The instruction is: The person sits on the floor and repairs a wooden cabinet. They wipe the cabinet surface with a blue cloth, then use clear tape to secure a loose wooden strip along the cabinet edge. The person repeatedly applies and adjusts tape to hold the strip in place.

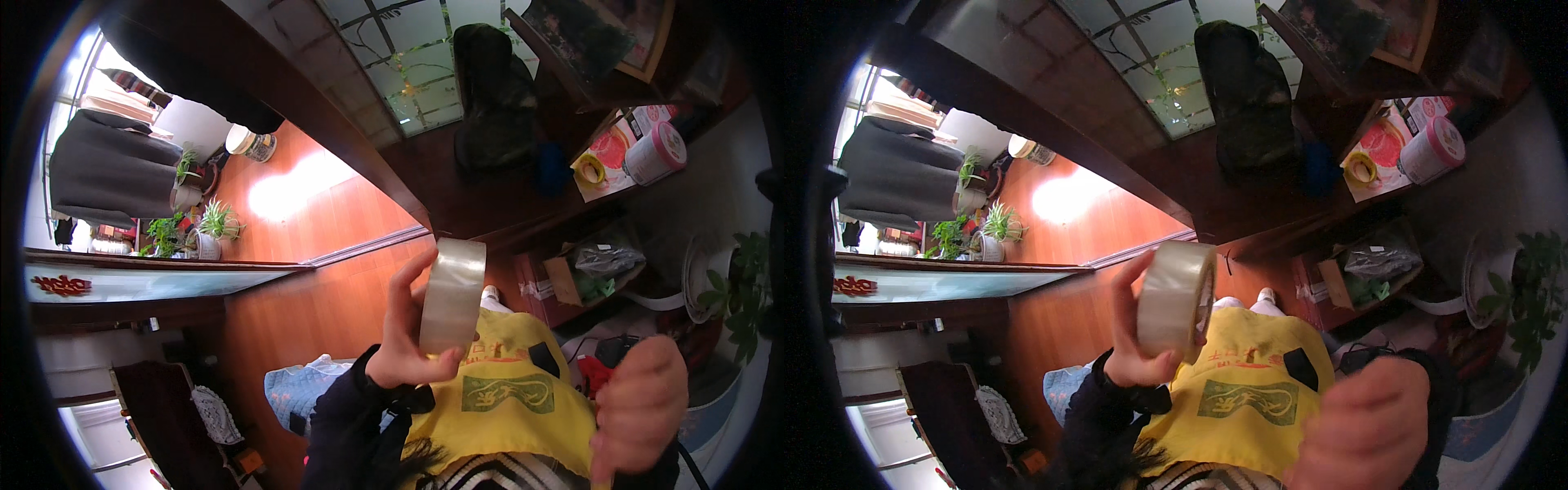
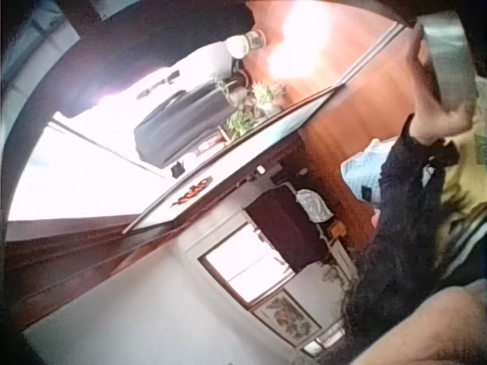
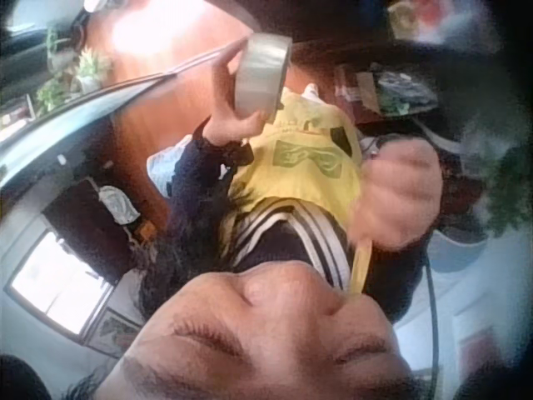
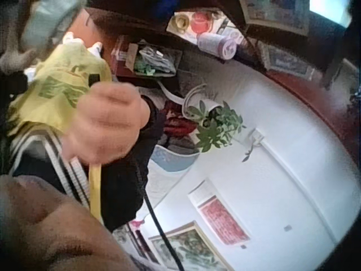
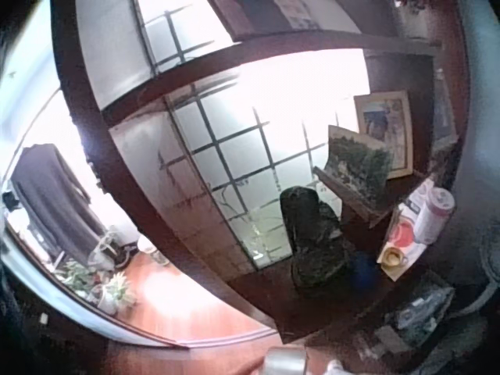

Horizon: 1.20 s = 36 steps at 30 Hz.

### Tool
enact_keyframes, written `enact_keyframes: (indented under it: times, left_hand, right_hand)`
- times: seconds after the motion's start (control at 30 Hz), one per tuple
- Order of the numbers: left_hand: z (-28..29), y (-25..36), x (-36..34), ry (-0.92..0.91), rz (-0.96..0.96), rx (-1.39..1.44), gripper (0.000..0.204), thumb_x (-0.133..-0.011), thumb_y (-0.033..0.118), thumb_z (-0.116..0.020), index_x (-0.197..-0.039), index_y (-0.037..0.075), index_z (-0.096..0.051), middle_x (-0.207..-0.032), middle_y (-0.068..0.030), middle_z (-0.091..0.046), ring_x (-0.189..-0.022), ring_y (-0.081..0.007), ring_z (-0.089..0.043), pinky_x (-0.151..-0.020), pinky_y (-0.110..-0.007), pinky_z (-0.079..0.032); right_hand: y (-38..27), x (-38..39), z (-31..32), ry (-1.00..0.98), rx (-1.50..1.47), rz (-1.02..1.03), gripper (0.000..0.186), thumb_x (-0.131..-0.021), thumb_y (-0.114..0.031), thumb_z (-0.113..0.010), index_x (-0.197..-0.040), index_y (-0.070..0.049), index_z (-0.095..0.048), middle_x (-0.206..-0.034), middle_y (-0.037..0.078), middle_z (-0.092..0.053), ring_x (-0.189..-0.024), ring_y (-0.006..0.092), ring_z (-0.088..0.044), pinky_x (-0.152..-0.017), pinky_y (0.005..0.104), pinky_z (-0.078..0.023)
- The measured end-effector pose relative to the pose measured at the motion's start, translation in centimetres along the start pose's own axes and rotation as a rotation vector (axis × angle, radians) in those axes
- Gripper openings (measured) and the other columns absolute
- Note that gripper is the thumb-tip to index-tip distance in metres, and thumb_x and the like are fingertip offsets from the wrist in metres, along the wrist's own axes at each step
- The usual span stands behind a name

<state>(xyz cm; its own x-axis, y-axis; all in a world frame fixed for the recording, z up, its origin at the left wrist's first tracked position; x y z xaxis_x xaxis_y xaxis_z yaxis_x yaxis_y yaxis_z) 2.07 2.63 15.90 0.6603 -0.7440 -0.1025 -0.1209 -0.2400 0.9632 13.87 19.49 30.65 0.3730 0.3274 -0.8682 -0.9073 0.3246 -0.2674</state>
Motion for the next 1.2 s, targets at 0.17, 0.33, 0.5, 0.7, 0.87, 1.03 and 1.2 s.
enact_keyframes:
  times: [0.17,0.33,0.5,0.7,0.87,1.03,1.2]
  left_hand:
    - [-0.3,-2.6,-0.9,0.038,0.040,0.126,0.085,-0.073,0.004,-0.063,-0.141,0.015,-0.014,-0.116,-0.0153,-0.049,-0.095,-0.0193,-0.057,-0.077,-0.035,-0.055]
    - [-0.3,-5.3,-1.0,-0.016,0.173,0.081,0.075,-0.073,0.005,-0.062,-0.138,0.015,-0.025,-0.113,-0.0121,-0.047,-0.094,-0.0187,-0.057,-0.078,-0.033,-0.054]
    - [-0.8,-5.6,-2.2,-0.003,0.241,0.061,0.083,-0.070,0.003,-0.058,-0.144,0.014,-0.023,-0.108,-0.0110,-0.051,-0.085,-0.0174,-0.058,-0.076,-0.030,-0.052]
    - [0.4,-7.7,-3.1,-0.017,0.281,-0.082,0.078,-0.070,0.003,-0.056,-0.143,0.011,-0.029,-0.107,-0.0108,-0.052,-0.084,-0.0165,-0.059,-0.075,-0.028,-0.050]
    - [3.7,-13.5,-5.4,0.163,0.302,-0.179,0.067,-0.074,0.006,-0.060,-0.137,0.008,-0.035,-0.112,-0.0108,-0.053,-0.084,-0.0155,-0.058,-0.074,-0.029,-0.050]
    - [6.7,-18.8,-7.6,0.288,0.277,-0.600,0.064,-0.072,0.013,-0.066,-0.129,0.005,-0.039,-0.107,-0.0197,-0.059,-0.086,-0.0335,-0.063,-0.078,-0.037,-0.050]
    - [5.7,-22.0,-9.9,0.080,0.054,-1.041,0.068,-0.070,0.022,-0.064,-0.130,0.004,-0.037,-0.099,-0.0259,-0.061,-0.088,-0.0444,-0.061,-0.076,-0.051,-0.049]
  right_hand:
    - [3.2,4.7,-0.3,0.085,-0.034,-0.349,0.007,-0.076,-0.012,-0.065,-0.074,-0.008,-0.060,-0.071,0.002,-0.057,-0.057,0.0176,-0.054,-0.049,0.0271,-0.041]
    - [4.3,8.1,0.4,0.101,-0.067,-0.617,0.016,-0.083,-0.017,-0.066,-0.077,-0.005,-0.057,-0.070,0.005,-0.056,-0.057,0.0200,-0.054,-0.050,0.0307,-0.043]
    - [4.5,10.0,0.7,0.097,-0.013,-0.753,0.016,-0.087,-0.016,-0.061,-0.077,-0.006,-0.053,-0.069,0.006,-0.054,-0.058,0.0202,-0.053,-0.054,0.0300,-0.044]
    - [5.4,11.6,0.2,0.111,0.003,-0.845,0.013,-0.086,-0.010,-0.059,-0.077,-0.005,-0.052,-0.070,0.006,-0.054,-0.060,0.0196,-0.051,-0.057,0.0294,-0.043]
    - [6.8,12.8,-0.9,0.116,-0.001,-0.896,0.011,-0.085,-0.004,-0.058,-0.076,-0.003,-0.051,-0.069,0.006,-0.053,-0.061,0.0180,-0.049,-0.056,0.0278,-0.040]
    - [8.3,14.8,-1.7,0.131,0.000,-1.027,0.014,-0.087,-0.006,-0.055,-0.075,-0.002,-0.051,-0.070,0.006,-0.052,-0.062,0.0148,-0.047,-0.056,0.0258,-0.037]
    - [9.0,17.4,-2.2,0.201,-0.060,-1.180,0.014,-0.089,-0.004,-0.054,-0.075,-0.002,-0.052,-0.071,0.004,-0.051,-0.062,0.0111,-0.045,-0.055,0.0242,-0.035]
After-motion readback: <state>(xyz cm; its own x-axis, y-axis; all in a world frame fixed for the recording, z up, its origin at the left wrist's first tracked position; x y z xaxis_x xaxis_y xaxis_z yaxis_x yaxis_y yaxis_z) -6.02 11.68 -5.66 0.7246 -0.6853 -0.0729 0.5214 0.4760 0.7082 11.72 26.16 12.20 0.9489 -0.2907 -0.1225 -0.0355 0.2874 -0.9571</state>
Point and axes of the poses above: each hand's wrist, its own x-axis away from the middle knuckle, its own z-axis out of the back of the hand, y = z × x, the point moved 7 cm from there along -x, towards the middle knuckle
